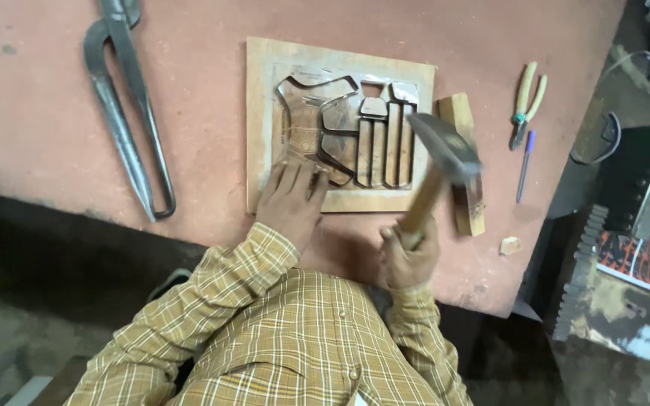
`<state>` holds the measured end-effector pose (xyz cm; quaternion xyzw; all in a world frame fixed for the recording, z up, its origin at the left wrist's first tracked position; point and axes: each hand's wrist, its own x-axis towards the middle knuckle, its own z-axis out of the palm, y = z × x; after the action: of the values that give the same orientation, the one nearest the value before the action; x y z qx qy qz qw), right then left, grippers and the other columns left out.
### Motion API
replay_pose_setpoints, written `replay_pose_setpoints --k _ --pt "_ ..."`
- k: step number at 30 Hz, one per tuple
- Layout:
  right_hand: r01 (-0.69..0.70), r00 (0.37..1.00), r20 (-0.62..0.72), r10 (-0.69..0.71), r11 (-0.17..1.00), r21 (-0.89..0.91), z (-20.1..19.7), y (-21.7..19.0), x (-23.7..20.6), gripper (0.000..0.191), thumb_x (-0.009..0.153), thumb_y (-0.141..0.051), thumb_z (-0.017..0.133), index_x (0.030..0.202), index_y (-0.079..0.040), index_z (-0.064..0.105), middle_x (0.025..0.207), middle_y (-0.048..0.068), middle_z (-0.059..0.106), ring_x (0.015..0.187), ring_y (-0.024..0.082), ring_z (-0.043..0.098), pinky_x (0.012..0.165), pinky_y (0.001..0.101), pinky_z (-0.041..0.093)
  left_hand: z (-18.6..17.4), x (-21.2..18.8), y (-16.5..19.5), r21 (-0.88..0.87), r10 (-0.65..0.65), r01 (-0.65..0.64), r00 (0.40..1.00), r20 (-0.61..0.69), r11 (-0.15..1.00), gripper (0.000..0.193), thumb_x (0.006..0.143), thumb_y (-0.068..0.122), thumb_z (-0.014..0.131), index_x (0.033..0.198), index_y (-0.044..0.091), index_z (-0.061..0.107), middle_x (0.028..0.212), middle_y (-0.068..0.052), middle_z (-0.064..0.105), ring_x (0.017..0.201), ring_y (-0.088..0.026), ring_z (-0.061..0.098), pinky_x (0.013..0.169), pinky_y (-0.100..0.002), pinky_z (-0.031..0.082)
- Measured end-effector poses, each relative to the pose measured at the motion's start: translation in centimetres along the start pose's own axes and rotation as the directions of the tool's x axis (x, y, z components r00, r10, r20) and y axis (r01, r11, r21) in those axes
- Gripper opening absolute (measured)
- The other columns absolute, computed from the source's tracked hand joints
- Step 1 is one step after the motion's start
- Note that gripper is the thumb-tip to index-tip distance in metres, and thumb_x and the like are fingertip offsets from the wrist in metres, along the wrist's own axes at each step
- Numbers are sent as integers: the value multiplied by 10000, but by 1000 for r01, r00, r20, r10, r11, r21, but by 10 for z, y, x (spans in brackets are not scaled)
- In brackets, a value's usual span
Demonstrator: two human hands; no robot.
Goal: The person cuts small leather pieces with large hand shears, fitting a small block against the blades, then uses a mallet on a cutting die board holding cut leather shapes, and finally handles and aligns thin leather strips on the workbench.
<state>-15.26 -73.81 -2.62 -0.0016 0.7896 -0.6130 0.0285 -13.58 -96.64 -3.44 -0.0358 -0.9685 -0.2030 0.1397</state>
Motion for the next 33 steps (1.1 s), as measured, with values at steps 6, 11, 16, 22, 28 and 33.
replay_pose_setpoints --k 6,11,16,22,28,33 --pt "-160 977 142 158 987 6 17 -23 9 289 1086 -361 479 1082 -73 457 623 -7 510 430 61 468 373 217 391 -15 2 -7 -121 0 15 992 124 993 647 670 229 820 1240 -26 650 1227 -155 590 1185 -324 546 1036 -440 458" --pt "-184 971 133 199 976 -119 19 -25 14 321 1084 -399 458 1025 -83 457 578 -15 485 414 61 458 363 219 379 -17 7 -10 -127 32 -12 987 156 992 614 671 212 824 1209 -41 670 1179 -154 598 1156 -317 550 1025 -441 461" --pt "-271 940 196 277 961 -58 22 -26 24 346 1087 -405 452 1012 -67 471 568 -22 476 394 66 440 336 230 376 -19 8 -11 -154 46 -19 985 169 988 609 687 202 810 1220 -60 673 1157 -147 607 1109 -306 559 1006 -436 470" --pt "58 997 51 -60 997 52 17 -34 21 401 1090 -457 465 1120 -57 450 642 -31 465 468 66 452 386 220 381 -19 9 -11 -105 33 -14 983 181 994 588 700 181 808 1226 -45 674 1161 -146 607 1096 -298 563 996 -430 475" --pt "-298 933 148 329 934 -199 18 -32 31 394 1069 -450 463 1016 -61 497 595 -26 506 422 62 456 352 235 400 -21 11 -9 -156 38 -13 987 159 988 602 670 219 818 1197 -35 676 1163 -145 608 1117 -314 569 981 -448 476" --pt "-274 942 162 293 953 -130 11 -24 30 395 1072 -457 456 1060 -64 491 577 -23 493 405 58 457 343 233 395 -21 10 -8 -181 11 30 974 225 983 614 711 216 828 1249 -37 675 1164 -134 606 1090 -305 563 956 -433 480"
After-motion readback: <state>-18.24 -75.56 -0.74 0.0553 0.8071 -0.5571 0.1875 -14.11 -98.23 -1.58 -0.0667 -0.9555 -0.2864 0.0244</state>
